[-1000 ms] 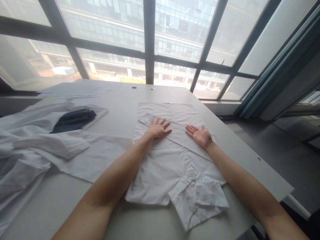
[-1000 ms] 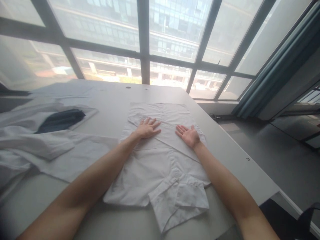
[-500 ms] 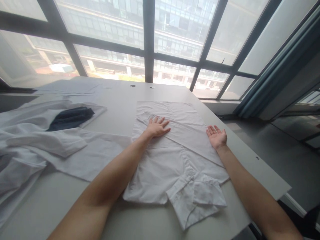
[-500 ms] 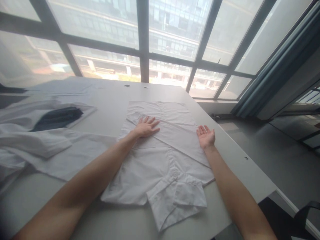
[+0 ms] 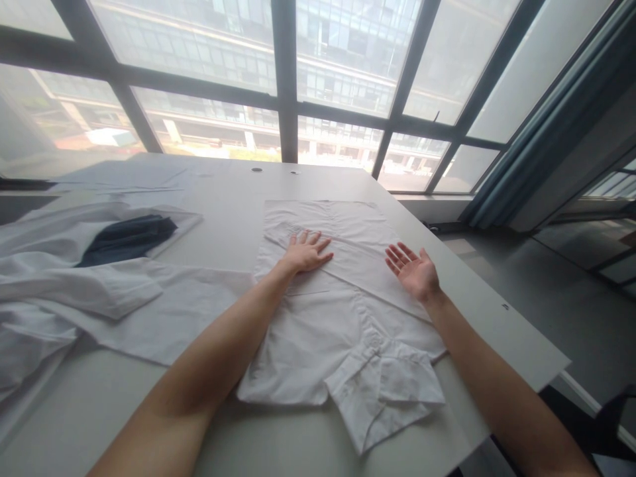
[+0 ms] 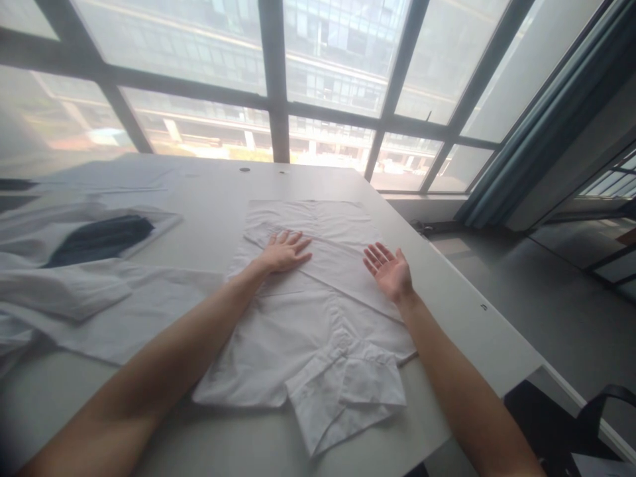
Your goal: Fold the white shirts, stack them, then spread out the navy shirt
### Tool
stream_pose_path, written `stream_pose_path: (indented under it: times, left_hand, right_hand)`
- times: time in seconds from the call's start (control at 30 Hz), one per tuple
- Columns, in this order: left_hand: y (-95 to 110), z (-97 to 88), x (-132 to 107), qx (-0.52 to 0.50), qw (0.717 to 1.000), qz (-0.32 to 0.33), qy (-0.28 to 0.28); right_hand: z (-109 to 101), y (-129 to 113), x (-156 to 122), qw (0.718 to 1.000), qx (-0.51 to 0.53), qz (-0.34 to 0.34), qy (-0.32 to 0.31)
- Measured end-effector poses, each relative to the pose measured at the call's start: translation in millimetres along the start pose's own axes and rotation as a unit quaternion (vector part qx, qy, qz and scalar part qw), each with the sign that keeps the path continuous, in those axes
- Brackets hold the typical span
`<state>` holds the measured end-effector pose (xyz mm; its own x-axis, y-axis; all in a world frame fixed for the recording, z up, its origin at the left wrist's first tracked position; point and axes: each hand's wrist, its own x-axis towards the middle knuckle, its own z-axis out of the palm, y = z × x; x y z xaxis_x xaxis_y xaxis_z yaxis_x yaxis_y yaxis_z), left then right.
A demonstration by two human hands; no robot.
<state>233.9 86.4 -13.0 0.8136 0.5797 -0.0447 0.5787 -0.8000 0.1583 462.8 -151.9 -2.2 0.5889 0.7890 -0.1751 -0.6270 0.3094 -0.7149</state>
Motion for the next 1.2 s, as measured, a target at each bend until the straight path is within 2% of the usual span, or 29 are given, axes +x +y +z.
stream_pose_path:
  times: [0.13, 0.23, 0.33, 0.4, 0.47, 0.57, 1.2]
  left_hand:
    - [0.8, 0.3, -1.3, 0.001, 1.0, 0.002, 0.008]
    - [0.5, 0.1, -1.9, -0.012, 0.998, -0.014, 0.055]
    - [-2.8, -1.2, -1.6, -0.015, 0.991, -0.07, 0.117]
    - [-6.4, -1.9, -1.2, -0.013, 0.984, -0.118, 0.134]
    - [-9.9, -2.0, -1.0, -0.011, 0.981, -0.152, 0.117]
    - [-12.9, -1.0, -0.7, -0.006, 0.983, -0.165, 0.08]
    - [-15.7, 2.4, 2.8, -0.016, 0.983, -0.165, 0.079]
  right_hand:
    - [1.4, 11.1, 1.6, 0.998, -0.018, 0.049, 0.04]
    - [-1.9, 11.0, 3.8, 0.998, -0.012, 0.05, 0.048]
    - [-3.8, 9.8, 4.5, 0.998, -0.009, 0.05, 0.045]
    - [-3.9, 9.9, 4.4, 0.998, -0.008, 0.051, 0.043]
    - [-3.5, 10.3, 4.3, 0.998, -0.008, 0.053, 0.041]
    - [-2.9, 10.5, 4.2, 0.998, -0.008, 0.052, 0.042]
    - [-3.0, 10.9, 4.1, 0.998, -0.007, 0.051, 0.043]
